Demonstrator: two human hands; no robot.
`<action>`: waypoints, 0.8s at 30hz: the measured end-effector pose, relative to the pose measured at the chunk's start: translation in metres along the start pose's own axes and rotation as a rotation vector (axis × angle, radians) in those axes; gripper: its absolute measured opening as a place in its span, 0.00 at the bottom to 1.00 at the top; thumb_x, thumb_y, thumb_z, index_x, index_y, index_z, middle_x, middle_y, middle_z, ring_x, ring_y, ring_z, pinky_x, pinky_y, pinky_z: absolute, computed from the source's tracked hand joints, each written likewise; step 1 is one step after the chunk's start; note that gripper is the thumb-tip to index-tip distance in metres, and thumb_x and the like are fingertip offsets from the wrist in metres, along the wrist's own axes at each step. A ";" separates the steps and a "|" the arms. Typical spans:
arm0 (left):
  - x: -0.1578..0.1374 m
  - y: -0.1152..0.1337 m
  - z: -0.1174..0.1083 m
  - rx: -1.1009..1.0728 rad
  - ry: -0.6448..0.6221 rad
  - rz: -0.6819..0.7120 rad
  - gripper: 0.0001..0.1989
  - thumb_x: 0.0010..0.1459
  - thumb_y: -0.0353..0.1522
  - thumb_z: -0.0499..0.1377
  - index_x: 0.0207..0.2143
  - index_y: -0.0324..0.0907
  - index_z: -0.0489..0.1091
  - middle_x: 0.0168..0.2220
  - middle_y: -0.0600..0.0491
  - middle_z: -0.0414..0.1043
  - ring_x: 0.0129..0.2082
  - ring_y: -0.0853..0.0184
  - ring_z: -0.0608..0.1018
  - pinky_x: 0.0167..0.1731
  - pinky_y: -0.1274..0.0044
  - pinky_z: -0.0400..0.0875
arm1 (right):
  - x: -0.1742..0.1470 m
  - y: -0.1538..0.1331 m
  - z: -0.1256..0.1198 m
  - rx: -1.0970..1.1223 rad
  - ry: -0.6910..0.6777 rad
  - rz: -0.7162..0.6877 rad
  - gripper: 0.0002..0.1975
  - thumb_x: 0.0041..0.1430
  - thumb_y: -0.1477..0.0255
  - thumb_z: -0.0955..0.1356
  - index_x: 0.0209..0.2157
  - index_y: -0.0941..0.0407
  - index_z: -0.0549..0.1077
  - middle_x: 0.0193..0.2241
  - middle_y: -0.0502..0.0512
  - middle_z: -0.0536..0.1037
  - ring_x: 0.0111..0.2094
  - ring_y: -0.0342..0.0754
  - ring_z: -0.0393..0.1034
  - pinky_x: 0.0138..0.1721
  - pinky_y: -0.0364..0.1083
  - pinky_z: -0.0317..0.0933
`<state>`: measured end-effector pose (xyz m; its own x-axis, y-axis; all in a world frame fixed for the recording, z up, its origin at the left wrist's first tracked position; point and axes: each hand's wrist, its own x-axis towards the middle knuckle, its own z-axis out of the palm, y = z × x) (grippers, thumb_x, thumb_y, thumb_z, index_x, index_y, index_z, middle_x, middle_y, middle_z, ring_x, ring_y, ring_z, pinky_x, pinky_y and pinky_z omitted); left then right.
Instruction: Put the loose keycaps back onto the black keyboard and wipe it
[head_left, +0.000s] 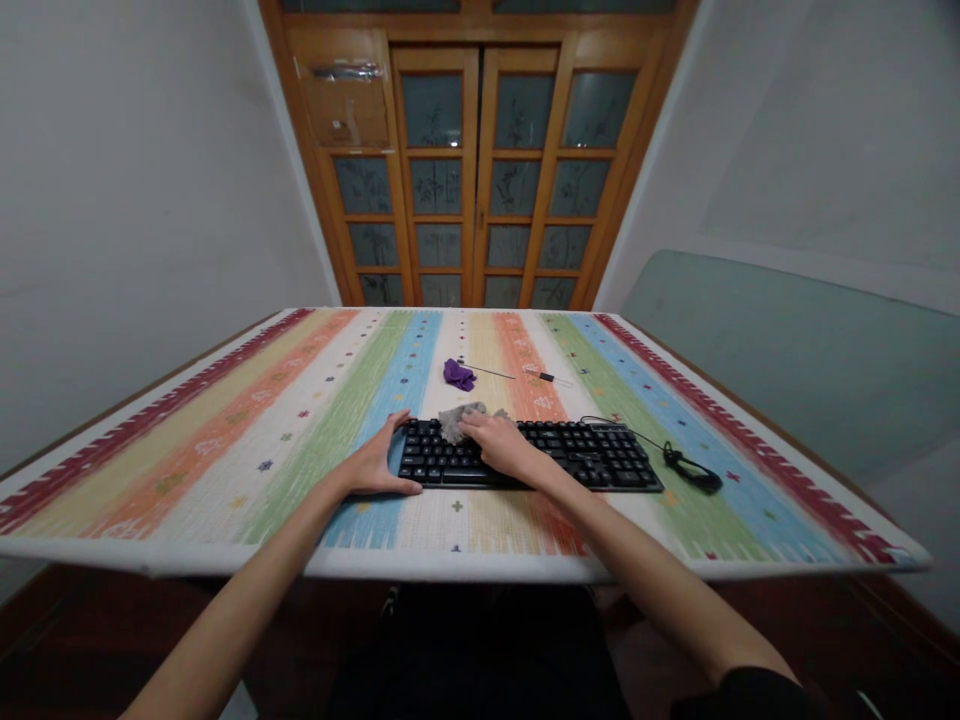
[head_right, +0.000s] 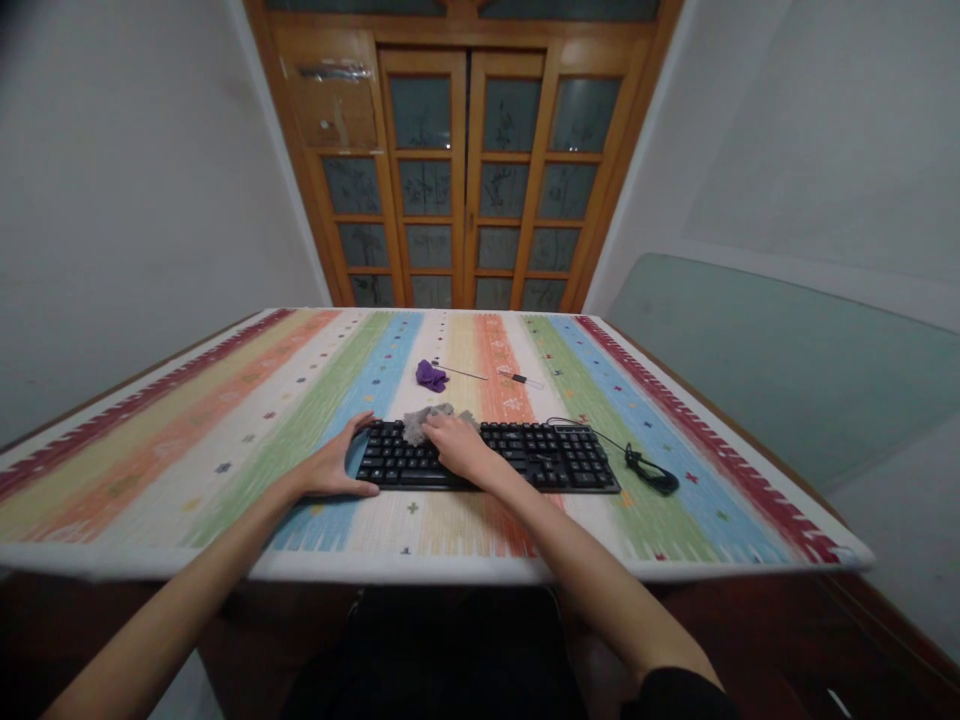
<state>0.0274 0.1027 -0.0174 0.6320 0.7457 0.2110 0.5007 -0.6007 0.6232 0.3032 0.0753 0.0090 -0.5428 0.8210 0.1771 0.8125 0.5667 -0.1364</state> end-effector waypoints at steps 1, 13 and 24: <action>0.000 0.001 0.000 0.001 0.000 -0.004 0.64 0.38 0.47 0.73 0.69 0.41 0.38 0.65 0.34 0.52 0.65 0.41 0.59 0.64 0.51 0.51 | -0.003 -0.001 0.001 -0.012 -0.016 -0.014 0.29 0.48 0.91 0.62 0.51 0.61 0.73 0.56 0.67 0.71 0.57 0.59 0.67 0.54 0.59 0.65; 0.000 0.003 -0.001 0.028 0.000 -0.017 0.62 0.38 0.49 0.72 0.67 0.38 0.42 0.65 0.33 0.53 0.64 0.41 0.61 0.64 0.51 0.52 | -0.070 -0.014 -0.019 0.072 -0.105 -0.246 0.25 0.49 0.90 0.62 0.45 0.57 0.75 0.54 0.58 0.75 0.53 0.52 0.71 0.49 0.47 0.65; -0.001 -0.004 0.000 0.149 -0.024 -0.004 0.60 0.42 0.52 0.68 0.68 0.38 0.40 0.67 0.33 0.49 0.66 0.40 0.57 0.64 0.50 0.52 | -0.039 0.021 -0.045 0.121 0.283 0.095 0.32 0.50 0.91 0.60 0.56 0.59 0.71 0.57 0.61 0.71 0.59 0.53 0.65 0.60 0.53 0.60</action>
<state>0.0248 0.1044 -0.0204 0.6428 0.7423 0.1892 0.5847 -0.6350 0.5049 0.3510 0.0515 0.0435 -0.3713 0.8283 0.4196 0.8164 0.5065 -0.2774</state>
